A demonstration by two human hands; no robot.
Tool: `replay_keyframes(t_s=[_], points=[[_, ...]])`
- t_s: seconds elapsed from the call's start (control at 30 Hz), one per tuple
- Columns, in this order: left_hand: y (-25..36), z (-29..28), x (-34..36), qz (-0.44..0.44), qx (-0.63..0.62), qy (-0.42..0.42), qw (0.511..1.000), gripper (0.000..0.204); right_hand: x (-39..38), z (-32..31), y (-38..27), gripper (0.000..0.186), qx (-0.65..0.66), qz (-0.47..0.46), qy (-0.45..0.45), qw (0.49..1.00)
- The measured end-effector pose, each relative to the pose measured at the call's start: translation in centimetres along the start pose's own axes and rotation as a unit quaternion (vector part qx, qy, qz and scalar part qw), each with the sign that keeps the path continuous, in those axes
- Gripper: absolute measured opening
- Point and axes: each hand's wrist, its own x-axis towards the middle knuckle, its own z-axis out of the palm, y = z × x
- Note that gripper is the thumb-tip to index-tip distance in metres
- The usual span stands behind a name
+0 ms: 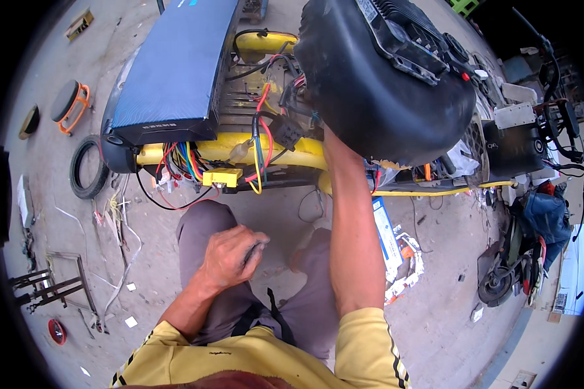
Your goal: The person sits on the ground and works on the exposed wiring of a yellow scooter. They handle wires, use a multimeter to test connections, and use pliers and a screwdriver to adjust components near the battery and seat area.
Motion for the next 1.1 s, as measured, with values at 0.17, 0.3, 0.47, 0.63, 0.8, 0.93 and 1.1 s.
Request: replay_keyframes(t_s=[0.17, 0.3, 0.47, 0.63, 0.8, 0.93, 1.1], points=[[0.3, 0.0, 0.3, 0.001, 0.011, -0.007, 1.000, 0.021, -0.3, 0.0, 1.8, 0.029, 0.069, 0.058, 0.042, 0.995], [0.2, -0.1, 0.3, 0.002, 0.027, -0.012, 1.000, 0.020, 0.5, -1.3, 3.8, 0.036, -0.147, -0.021, -0.107, 0.983], [0.1, -0.2, 0.3, 0.016, 0.037, -0.012, 0.999, 0.022, 0.2, -1.0, 3.5, 0.037, -0.145, -0.031, -0.101, 0.984], [-0.1, -0.8, -0.1, 0.053, 0.015, 0.012, 0.998, 0.021, 0.4, -0.6, 3.2, 0.036, -0.117, -0.084, -0.050, 0.988], [3.1, -3.1, 0.8, 0.134, 0.015, 0.059, 0.989, 0.025, 0.2, -0.6, 3.0, 0.035, -0.116, -0.117, -0.029, 0.986], [7.4, -5.4, 4.8, 0.162, 0.105, 0.097, 0.976, 0.032, 0.2, -0.6, 2.8, 0.035, -0.121, -0.128, -0.024, 0.984], [9.1, -6.4, 11.1, 0.124, 0.263, 0.125, 0.949, 0.051, 0.6, -0.4, 2.3, 0.034, -0.131, -0.140, -0.023, 0.981]])
